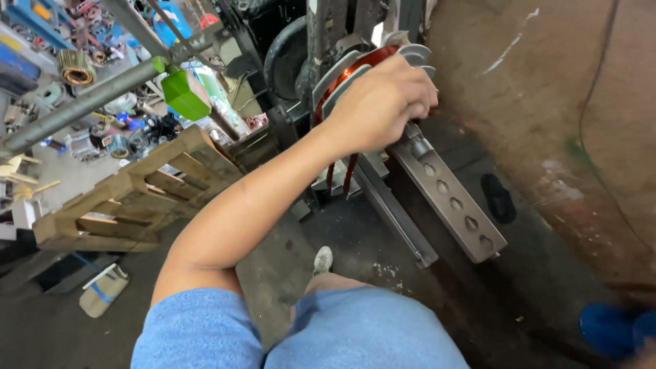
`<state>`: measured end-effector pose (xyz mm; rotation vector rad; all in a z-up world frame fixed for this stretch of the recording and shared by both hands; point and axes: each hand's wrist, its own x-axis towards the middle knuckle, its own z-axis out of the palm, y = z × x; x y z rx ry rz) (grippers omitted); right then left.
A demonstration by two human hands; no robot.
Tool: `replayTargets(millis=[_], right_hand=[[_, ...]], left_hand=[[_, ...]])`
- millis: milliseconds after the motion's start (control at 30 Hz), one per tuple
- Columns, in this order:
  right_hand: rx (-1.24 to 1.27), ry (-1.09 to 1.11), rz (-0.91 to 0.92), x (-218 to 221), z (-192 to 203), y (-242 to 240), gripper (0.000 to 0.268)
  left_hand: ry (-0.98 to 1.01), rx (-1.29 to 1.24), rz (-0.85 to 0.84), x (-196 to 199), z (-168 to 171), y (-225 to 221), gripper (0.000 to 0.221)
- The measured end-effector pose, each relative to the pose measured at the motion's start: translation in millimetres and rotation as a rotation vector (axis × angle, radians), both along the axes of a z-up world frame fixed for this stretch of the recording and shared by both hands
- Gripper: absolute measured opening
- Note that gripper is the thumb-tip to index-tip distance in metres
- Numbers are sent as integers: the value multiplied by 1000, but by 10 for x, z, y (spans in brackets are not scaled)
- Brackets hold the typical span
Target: Tying copper wire coils with wire ties on a winding machine and then removing the finished coil assembly.
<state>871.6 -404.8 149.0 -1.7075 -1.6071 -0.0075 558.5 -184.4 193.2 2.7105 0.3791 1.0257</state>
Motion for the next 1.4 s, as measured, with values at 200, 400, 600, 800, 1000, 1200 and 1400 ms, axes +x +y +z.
replayTargets(millis=[200,400,600,800,1000,1200,1400], right_hand=[[193,-708,317,-860,763,1239,31],[465,-1023,349,-757,1091,1910,35],[234,-265,371,-1180,436,1913,22],[12,-800,487,-1237,883,1071,34],[315,-901,132,-1131,770,1975,38],[-17,-822,391,-1372,682,1160,6],[428,-901,342,-1173,1108,1736,24]], left_hand=[[18,-183,-36,-96,201,-12,20],[-173,-144,-149,-173,109,61,17],[-460,-139,-22,-110,-244,96,11],[-500,-177,-56,-121,-356,80,27],[-536,-182,-56,-180,-245,-2,19],[-547,-140,-85,-193,-254,13,21],[-544,-167,-90,-185,-240,1,13]])
